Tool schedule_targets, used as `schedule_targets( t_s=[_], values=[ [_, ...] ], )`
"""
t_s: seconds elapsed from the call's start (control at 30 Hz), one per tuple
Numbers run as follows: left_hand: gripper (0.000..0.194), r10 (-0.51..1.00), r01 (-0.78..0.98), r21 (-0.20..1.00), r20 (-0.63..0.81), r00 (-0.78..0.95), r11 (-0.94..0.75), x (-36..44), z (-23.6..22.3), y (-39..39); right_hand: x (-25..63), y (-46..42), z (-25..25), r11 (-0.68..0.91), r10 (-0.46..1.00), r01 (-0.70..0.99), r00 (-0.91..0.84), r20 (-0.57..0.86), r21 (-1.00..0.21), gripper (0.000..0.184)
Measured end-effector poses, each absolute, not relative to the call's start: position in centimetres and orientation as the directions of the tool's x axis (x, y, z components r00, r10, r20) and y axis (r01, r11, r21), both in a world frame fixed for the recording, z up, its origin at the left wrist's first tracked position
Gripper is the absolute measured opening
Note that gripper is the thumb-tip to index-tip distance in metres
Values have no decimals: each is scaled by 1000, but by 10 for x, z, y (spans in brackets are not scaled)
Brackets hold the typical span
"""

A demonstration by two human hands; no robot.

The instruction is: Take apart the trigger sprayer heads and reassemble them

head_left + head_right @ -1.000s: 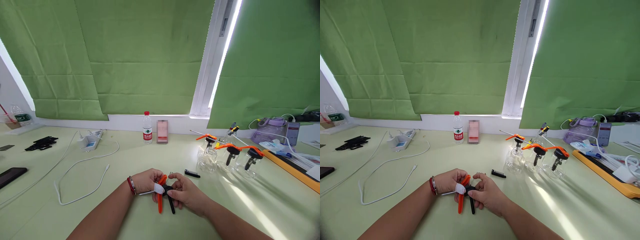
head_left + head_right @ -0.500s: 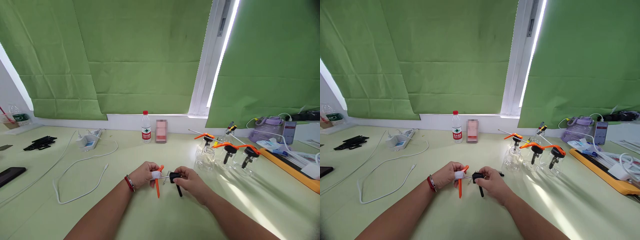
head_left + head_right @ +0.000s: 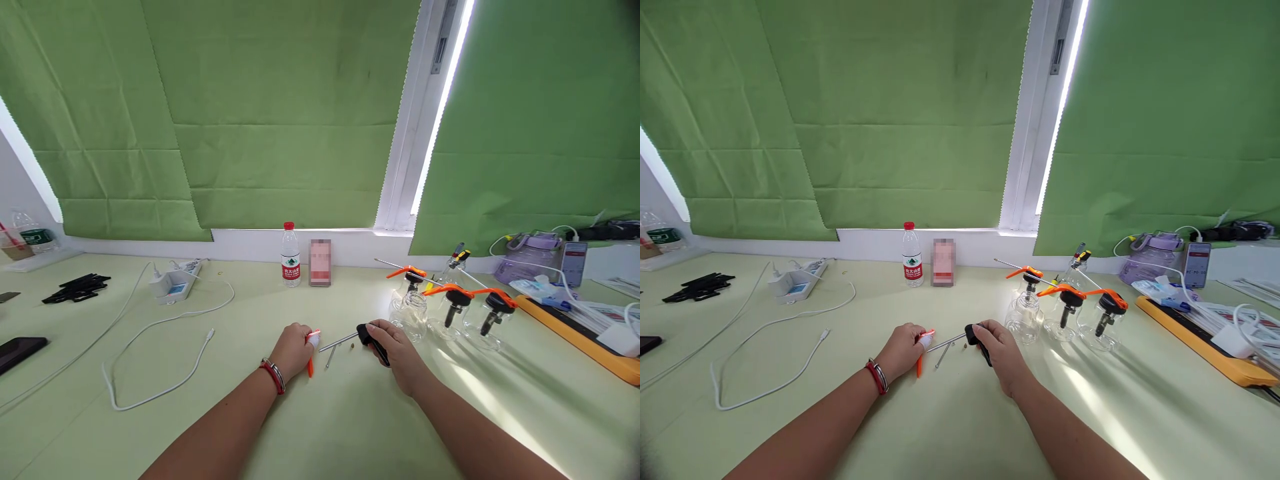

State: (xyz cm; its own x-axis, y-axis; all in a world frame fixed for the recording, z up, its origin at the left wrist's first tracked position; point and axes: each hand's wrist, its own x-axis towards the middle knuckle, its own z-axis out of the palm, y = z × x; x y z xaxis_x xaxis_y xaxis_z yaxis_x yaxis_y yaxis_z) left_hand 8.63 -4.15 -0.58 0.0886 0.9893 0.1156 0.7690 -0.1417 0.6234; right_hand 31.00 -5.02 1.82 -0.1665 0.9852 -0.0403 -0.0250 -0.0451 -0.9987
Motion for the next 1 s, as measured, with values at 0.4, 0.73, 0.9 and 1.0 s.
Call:
schedule_targets(
  t_s=[0.4,0.73,0.9,1.0],
  values=[
    [36,968,825,531,239,74,-194,87,12,-53,313,-47,11,-98,974,-5,-205,-95,-995,30],
    [66,787,658,452,199,584,-602,109,26,-90,289,-75,16,5,822,-100,-566,61,-995,31],
    [43,931,851,383,210,298,-358,91,33,-73,295,-67,19,39,875,-66,-480,66,-997,41],
    [44,979,969,246,198,-47,-4,65,34,-51,311,-50,22,124,946,-43,-295,131,-991,41]
  ],
)
